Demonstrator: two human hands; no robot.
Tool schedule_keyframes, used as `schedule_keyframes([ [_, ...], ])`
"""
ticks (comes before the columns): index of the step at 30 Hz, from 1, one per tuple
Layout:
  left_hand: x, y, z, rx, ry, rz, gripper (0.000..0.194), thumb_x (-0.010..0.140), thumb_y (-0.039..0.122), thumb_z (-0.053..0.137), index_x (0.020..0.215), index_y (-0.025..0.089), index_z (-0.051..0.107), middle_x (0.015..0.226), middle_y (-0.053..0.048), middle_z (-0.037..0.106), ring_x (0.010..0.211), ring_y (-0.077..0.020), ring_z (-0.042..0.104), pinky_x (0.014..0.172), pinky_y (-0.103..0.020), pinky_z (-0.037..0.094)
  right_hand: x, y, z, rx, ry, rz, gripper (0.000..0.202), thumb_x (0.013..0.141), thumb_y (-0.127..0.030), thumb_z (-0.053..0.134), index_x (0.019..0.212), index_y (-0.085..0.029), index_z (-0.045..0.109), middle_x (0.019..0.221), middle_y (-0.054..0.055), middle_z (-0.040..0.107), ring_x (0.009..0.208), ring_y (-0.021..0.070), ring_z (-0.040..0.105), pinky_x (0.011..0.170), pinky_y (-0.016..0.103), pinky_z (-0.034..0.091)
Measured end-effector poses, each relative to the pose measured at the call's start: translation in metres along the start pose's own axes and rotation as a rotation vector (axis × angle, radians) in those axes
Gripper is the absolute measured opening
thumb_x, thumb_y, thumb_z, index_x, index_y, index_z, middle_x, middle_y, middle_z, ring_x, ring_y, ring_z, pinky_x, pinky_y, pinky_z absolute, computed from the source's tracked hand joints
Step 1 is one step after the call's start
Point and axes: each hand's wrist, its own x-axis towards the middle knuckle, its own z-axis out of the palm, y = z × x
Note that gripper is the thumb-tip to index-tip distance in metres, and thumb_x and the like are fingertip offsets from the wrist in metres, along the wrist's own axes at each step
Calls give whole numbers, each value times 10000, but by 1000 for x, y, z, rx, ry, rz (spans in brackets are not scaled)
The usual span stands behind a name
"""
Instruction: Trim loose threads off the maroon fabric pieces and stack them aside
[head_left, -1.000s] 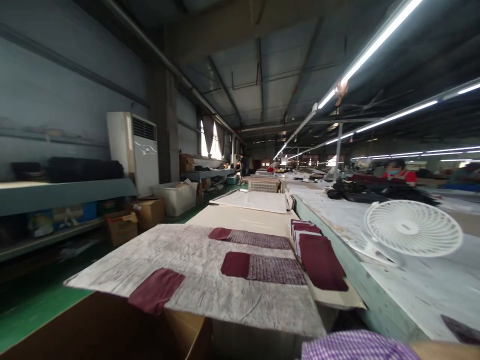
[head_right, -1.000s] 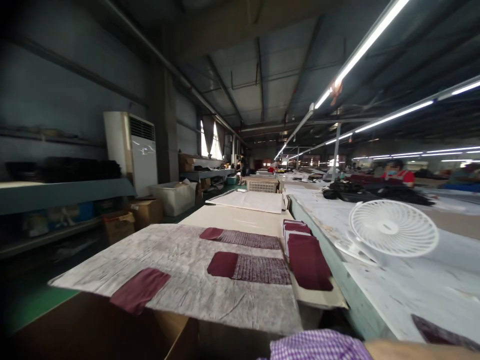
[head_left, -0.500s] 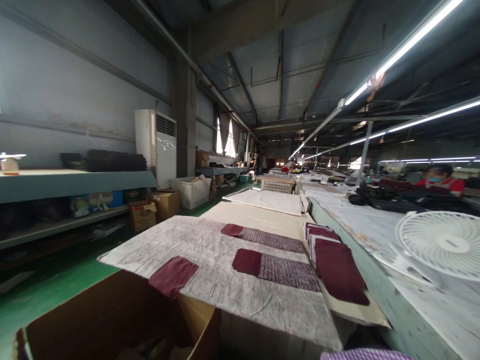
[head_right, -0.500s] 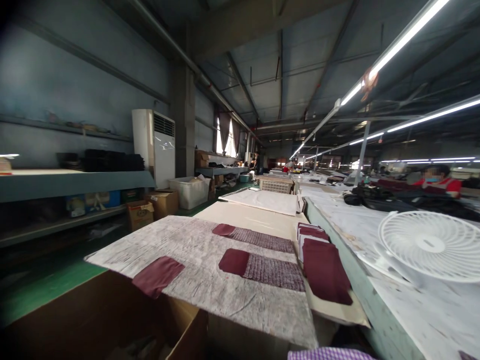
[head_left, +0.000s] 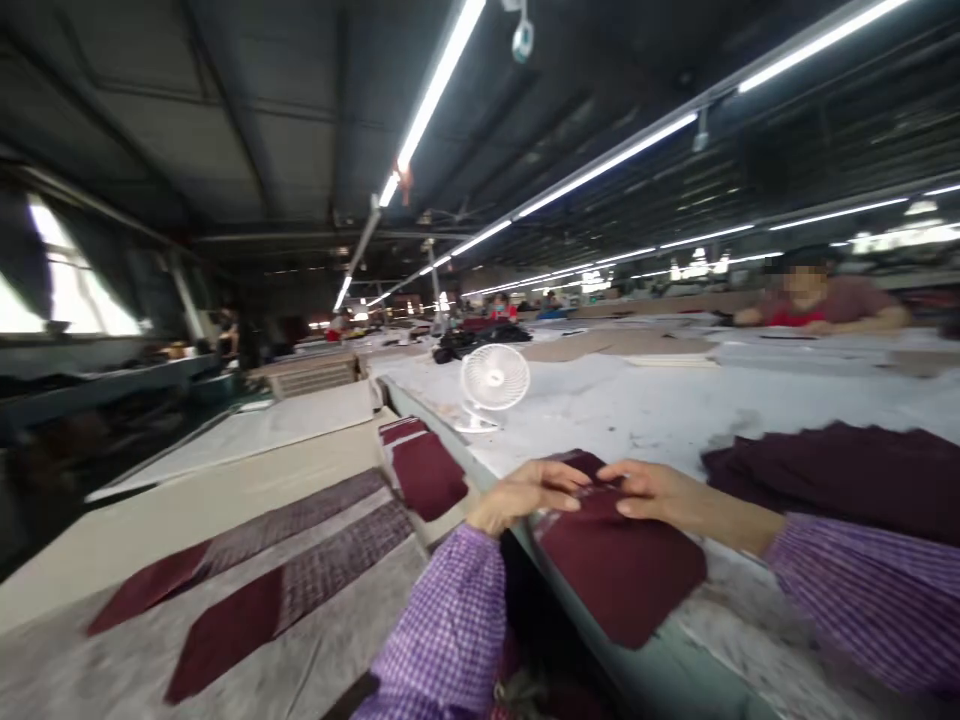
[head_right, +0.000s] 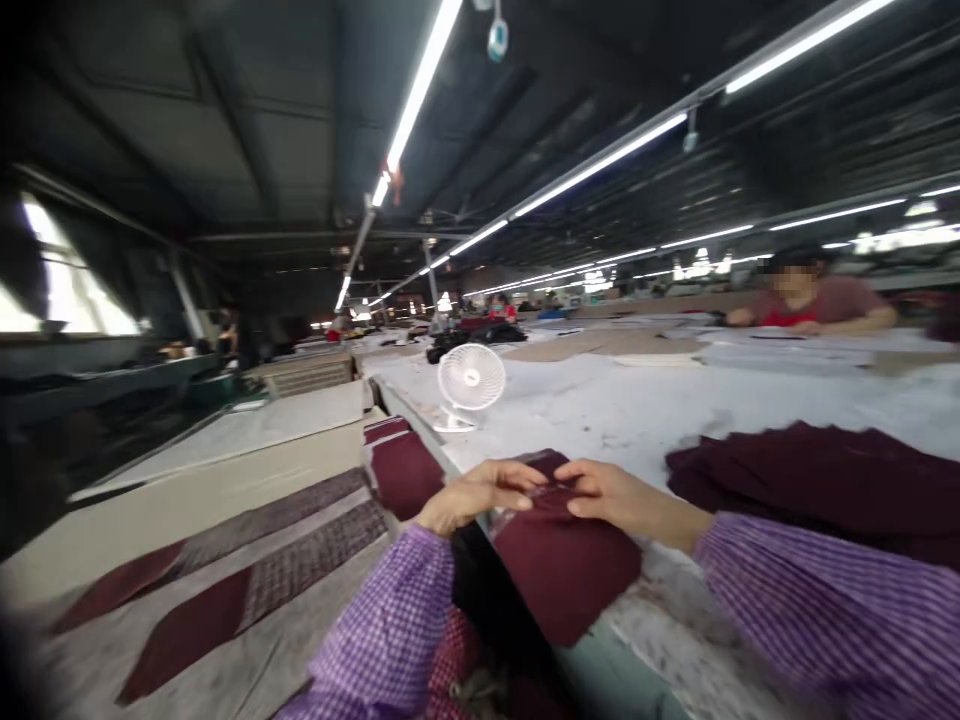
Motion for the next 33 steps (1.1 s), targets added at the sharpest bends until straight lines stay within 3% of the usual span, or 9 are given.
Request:
schedule_keyframes([
  [3,-3,-2,-9,-37,5,-11,476,572,183,775,1036,165,672,947,-61,684,840,-141,621,820,-259,460,-5,-3,-1,193,-14,94,472,633,-327,674,1052,-181,514,901,62,651,796,202,619,699,312,465],
  [5,-3,-2,-6,-19,60,-35,436,598,191,760,1024,161,671,964,-67,684,825,-140,625,798,-260,470,-3,-7,0,202,17,117,494,601,-310,688,1041,-169,514,860,47,646,743,176,610,656,283,456],
  [10,19,0,22,222,281,-30,247,695,204,671,928,120,672,768,-37,684,614,-96,586,621,-224,466,-2,-6,4,98,74,110,463,640,-214,636,1080,-150,505,815,28,638,668,133,580,587,233,417],
  [14,43,0,41,567,398,122,113,725,135,609,792,154,698,772,-22,699,701,-132,617,685,-248,478,-2,1,-2,-173,134,100,461,692,-239,587,1136,-155,495,795,33,656,669,157,586,580,249,404],
  [17,55,-7,46,802,375,171,158,739,102,590,793,188,712,810,-9,712,787,-150,630,793,-275,472,-4,6,-12,-544,233,67,456,704,-296,600,1140,-179,540,835,44,676,770,199,594,658,278,398],
  [20,62,-19,47,899,374,171,152,736,99,610,793,190,719,847,-11,708,823,-153,623,830,-275,463,-6,12,-20,-724,274,12,306,747,-290,553,1031,-205,633,884,44,679,814,200,593,681,271,384],
  [28,60,-27,49,1001,344,221,187,767,103,589,843,204,727,873,-12,682,821,-137,606,819,-251,457,-8,16,-17,-798,278,-22,195,763,-248,527,828,-217,708,860,31,627,708,131,541,585,225,309],
  [33,56,-25,52,1082,298,299,218,806,116,541,842,220,730,842,-12,658,772,-131,592,748,-235,457,-9,16,-17,-779,283,-8,192,756,-245,532,826,-229,710,849,18,627,693,119,529,577,217,293],
])
